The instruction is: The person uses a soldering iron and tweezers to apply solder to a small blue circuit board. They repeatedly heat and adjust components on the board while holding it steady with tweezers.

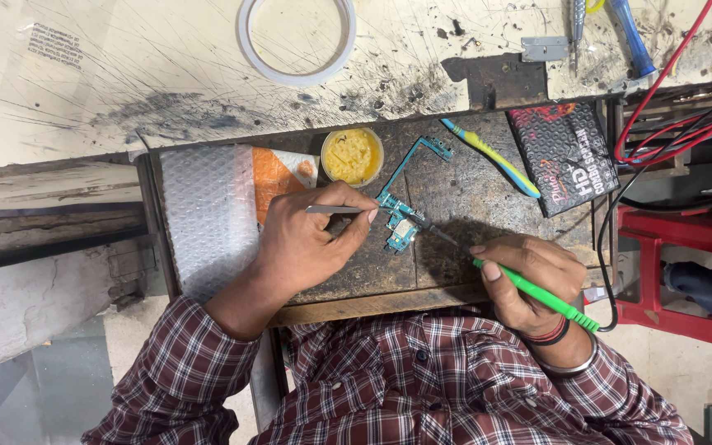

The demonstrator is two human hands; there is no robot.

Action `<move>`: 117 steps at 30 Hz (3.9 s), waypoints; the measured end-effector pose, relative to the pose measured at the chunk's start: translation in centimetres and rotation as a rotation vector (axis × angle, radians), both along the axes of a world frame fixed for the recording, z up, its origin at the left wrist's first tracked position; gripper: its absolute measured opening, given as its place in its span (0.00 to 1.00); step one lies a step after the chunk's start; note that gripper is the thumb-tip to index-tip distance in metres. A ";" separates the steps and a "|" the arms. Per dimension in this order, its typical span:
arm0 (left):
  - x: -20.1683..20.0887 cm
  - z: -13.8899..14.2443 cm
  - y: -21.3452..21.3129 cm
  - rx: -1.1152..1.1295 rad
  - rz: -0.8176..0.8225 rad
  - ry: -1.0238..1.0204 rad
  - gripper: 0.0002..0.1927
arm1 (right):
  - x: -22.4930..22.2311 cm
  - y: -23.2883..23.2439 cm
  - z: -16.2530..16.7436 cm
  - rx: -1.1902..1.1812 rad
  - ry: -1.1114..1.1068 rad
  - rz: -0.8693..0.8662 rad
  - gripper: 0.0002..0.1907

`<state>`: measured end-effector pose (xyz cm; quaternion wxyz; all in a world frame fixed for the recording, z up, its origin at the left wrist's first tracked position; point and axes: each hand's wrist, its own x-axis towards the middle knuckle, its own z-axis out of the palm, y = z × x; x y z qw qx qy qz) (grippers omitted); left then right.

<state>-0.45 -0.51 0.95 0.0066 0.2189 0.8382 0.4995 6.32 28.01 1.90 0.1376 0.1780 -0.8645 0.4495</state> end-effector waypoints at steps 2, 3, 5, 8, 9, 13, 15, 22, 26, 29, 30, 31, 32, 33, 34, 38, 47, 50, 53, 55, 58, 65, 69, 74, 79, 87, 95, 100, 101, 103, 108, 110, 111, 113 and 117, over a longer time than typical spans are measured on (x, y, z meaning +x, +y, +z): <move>0.0 0.0 0.0 0.005 -0.001 0.003 0.06 | 0.0 0.0 -0.1 -0.007 0.007 0.003 0.05; 0.0 -0.1 0.0 0.010 -0.003 0.007 0.06 | 0.0 0.0 -0.1 -0.016 0.004 -0.001 0.05; 0.0 -0.1 0.0 0.014 -0.005 0.011 0.06 | 0.0 0.0 -0.2 -0.026 0.002 -0.004 0.05; 0.0 -0.2 0.0 0.015 -0.005 0.015 0.06 | 0.1 0.1 -0.3 -0.028 0.003 0.000 0.05; 0.0 -0.2 0.0 0.018 -0.008 0.021 0.06 | 0.1 0.1 -0.3 -0.026 0.004 0.003 0.05; -0.1 -0.3 0.1 0.005 -0.005 0.024 0.06 | 0.1 0.1 -0.3 -0.029 0.002 -0.013 0.05; 0.0 -0.2 0.1 0.004 -0.004 0.030 0.06 | 0.1 0.2 -0.4 -0.033 -0.002 -0.001 0.05; -0.1 0.0 0.1 0.001 -0.004 -0.020 0.06 | 0.1 0.2 -0.5 -0.025 0.007 -0.005 0.06; -0.1 0.1 0.1 0.017 -0.003 -0.013 0.06 | 0.2 0.2 -0.7 -0.049 0.013 -0.015 0.06; -0.1 0.1 0.1 0.011 0.004 -0.020 0.06 | 0.2 0.3 -0.7 -0.039 0.015 -0.012 0.07; -0.1 0.1 0.2 0.009 0.004 -0.023 0.06 | 0.2 0.3 -0.7 -0.041 0.013 -0.017 0.07; -0.1 0.1 0.2 0.007 0.004 -0.026 0.06 | 0.1 0.3 -0.7 -0.043 0.012 -0.022 0.07; -0.1 0.1 0.1 0.002 0.005 -0.024 0.06 | 0.1 0.3 -0.7 -0.042 0.015 -0.021 0.07; -0.2 0.1 0.1 -0.003 0.005 -0.021 0.06 | 0.1 0.3 -0.7 -0.041 0.018 -0.019 0.07; -0.2 0.1 0.1 -0.008 0.006 -0.018 0.06 | 0.1 0.3 -0.7 -0.040 0.021 -0.018 0.07; -0.1 0.1 0.1 0.017 -0.003 -0.012 0.06 | 0.3 0.3 -0.7 -0.022 0.023 -0.024 0.07; 0.0 0.3 0.1 0.021 0.003 0.000 0.06 | 0.2 0.2 -0.8 -0.037 0.029 -0.029 0.07; 0.0 0.2 0.1 0.015 -0.007 0.005 0.06 | 0.3 0.2 -0.8 -0.037 0.020 -0.034 0.06; -0.1 0.1 0.1 0.002 -0.010 0.006 0.06 | 0.2 0.1 -0.9 -0.054 0.027 -0.044 0.06; -0.1 0.0 0.1 0.002 -0.012 0.012 0.06 | 0.2 0.1 -0.9 -0.046 0.036 -0.054 0.06; 0.0 0.0 0.1 0.011 -0.006 0.015 0.06 | 0.2 0.1 -0.8 -0.032 0.030 -0.048 0.06; -0.1 0.0 0.1 -0.007 -0.009 0.014 0.06 | 0.2 0.0 -0.6 -0.019 0.012 -0.041 0.06; 0.0 -0.3 -0.1 0.003 -0.011 0.010 0.06 | 0.3 0.0 -0.9 -0.021 0.015 -0.055 0.07; -0.1 -0.9 -0.1 0.078 0.009 0.037 0.05 | 0.5 0.3 -1.5 -0.048 0.062 -0.096 0.07; 0.5 -0.4 -0.4 0.133 0.187 0.181 0.04 | 0.6 0.2 -1.6 -0.060 0.130 -0.204 0.08; 0.0 0.1 -0.1 -0.069 0.130 0.061 0.05 | 0.1 -0.8 -0.1 -0.041 0.063 -0.313 0.07; 0.2 0.9 0.2 -0.057 0.151 0.081 0.05 | -0.3 -1.0 0.4 -0.054 -0.002 -0.317 0.06; 0.2 1.1 0.1 -0.059 0.161 0.000 0.04 | 0.0 -0.7 -0.1 -0.093 -0.001 -0.332 0.05; 0.3 1.1 0.1 -0.065 0.164 0.026 0.04 | 0.1 -0.6 -0.3 -0.100 -0.008 -0.334 0.06; 0.4 1.1 0.1 -0.075 0.164 0.078 0.05 | 0.3 -0.4 -0.6 -0.113 -0.021 -0.344 0.06; 0.3 0.6 -0.1 -0.046 0.173 0.167 0.05 | 0.6 0.2 -1.4 -0.183 -0.026 -0.352 0.07; 0.3 0.4 -0.1 -0.051 0.181 0.156 0.05 | 0.9 0.4 -1.7 -0.228 -0.043 -0.337 0.08; 0.1 0.3 0.0 -0.056 0.179 0.138 0.04 | 0.9 0.5 -1.9 -0.250 -0.056 -0.330 0.09; -0.1 0.4 -0.1 -0.064 0.191 0.148 0.05 | 1.1 0.7 -2.3 -0.294 -0.067 -0.310 0.10; 0.3 1.3 -0.6 -0.055 0.236 0.179 0.05 | 1.1 0.8 -3.2 -0.434 -0.049 -0.279 0.10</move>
